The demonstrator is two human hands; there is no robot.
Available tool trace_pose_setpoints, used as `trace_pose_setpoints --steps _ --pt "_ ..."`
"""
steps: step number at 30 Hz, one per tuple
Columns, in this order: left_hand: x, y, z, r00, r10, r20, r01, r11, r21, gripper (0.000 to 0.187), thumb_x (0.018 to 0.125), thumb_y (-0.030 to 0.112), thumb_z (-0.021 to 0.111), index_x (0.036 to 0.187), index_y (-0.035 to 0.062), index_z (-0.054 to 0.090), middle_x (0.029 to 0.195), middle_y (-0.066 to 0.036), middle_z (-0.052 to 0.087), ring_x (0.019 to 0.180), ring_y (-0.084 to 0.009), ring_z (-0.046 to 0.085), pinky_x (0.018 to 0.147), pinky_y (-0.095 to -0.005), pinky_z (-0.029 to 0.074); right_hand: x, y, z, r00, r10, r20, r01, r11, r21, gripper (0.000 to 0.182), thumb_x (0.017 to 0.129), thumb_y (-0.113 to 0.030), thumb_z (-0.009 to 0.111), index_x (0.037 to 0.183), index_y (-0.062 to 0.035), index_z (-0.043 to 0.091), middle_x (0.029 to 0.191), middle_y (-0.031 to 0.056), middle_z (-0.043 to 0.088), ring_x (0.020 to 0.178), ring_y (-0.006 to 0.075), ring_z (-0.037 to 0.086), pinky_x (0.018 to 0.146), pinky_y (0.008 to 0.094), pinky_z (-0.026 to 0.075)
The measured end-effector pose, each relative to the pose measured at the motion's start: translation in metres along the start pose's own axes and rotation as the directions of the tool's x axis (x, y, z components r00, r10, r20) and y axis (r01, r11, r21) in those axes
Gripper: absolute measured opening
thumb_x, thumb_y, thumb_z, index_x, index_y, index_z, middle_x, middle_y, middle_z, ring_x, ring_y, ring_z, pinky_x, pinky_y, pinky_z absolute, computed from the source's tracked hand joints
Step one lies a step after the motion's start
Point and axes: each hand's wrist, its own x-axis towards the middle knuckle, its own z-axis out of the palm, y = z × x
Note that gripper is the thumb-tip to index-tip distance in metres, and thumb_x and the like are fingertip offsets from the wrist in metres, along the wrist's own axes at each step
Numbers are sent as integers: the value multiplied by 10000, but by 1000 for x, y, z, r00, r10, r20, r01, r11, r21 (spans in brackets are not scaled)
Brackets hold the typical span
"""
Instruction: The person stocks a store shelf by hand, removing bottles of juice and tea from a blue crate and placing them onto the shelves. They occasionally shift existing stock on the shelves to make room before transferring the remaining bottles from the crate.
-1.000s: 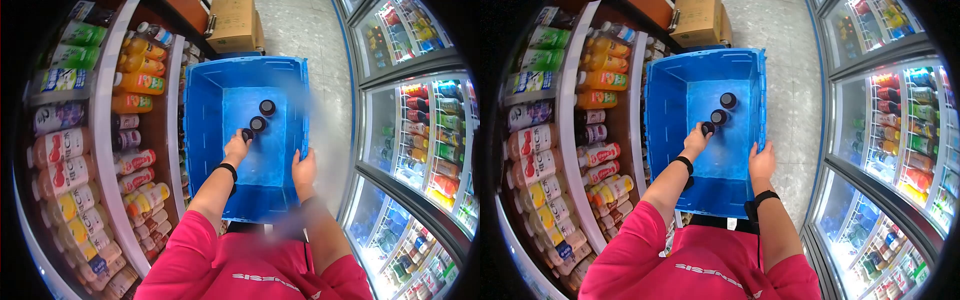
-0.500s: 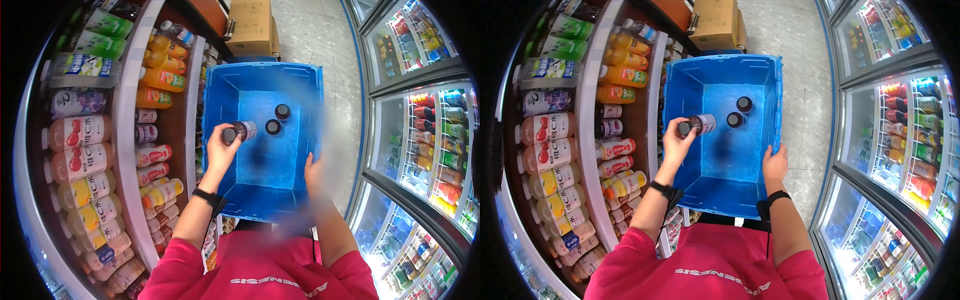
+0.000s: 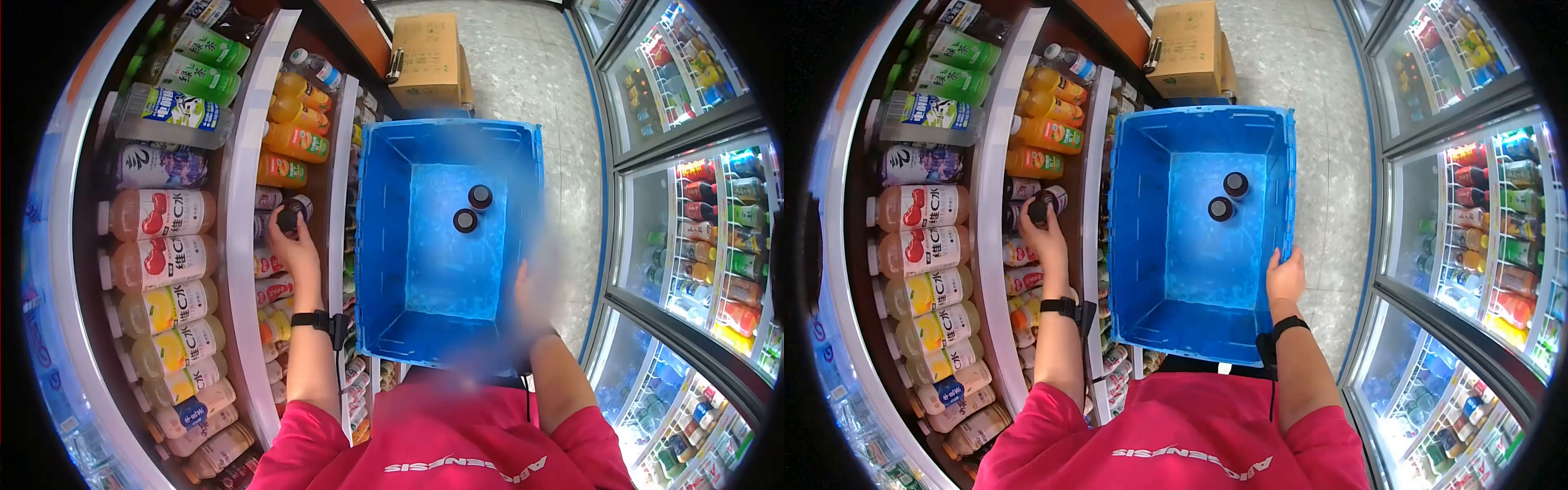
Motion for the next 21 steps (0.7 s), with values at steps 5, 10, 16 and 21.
trace_pose_setpoints --steps 5,10,16,21 --pt "21 -39 12 984 -132 -122 139 989 53 433 906 151 678 1274 17 491 1179 -208 552 931 -308 622 775 -353 526 4 8 3 996 19 83 -16 999 -33 328 937 -322 559 1106 -42 529 1048 189 642 929 401 636 762 485 525" --pt "47 -34 18 864 -466 -192 482 875 44 512 907 178 681 1307 -52 458 1092 -220 603 997 -328 617 850 -408 504 1 -4 -11 999 -9 41 8 1000 19 326 935 -317 558 1108 -42 527 1055 189 641 935 400 635 765 484 523" --pt "20 -87 44 859 -432 -274 413 902 -126 629 879 148 706 1341 -103 360 1199 -279 532 1050 -337 617 877 -378 537 -10 -33 -47 991 -57 -117 63 997 49 325 930 -324 561 1090 -43 527 1049 188 640 919 400 638 751 487 524" --pt "-4 -100 58 737 -675 18 638 687 -348 699 889 83 680 1428 -75 262 1344 -233 480 1162 -284 574 989 -335 496 -8 -33 -52 997 -50 -55 52 998 37 321 929 -326 563 1089 -50 530 1040 184 641 902 402 642 735 492 526"
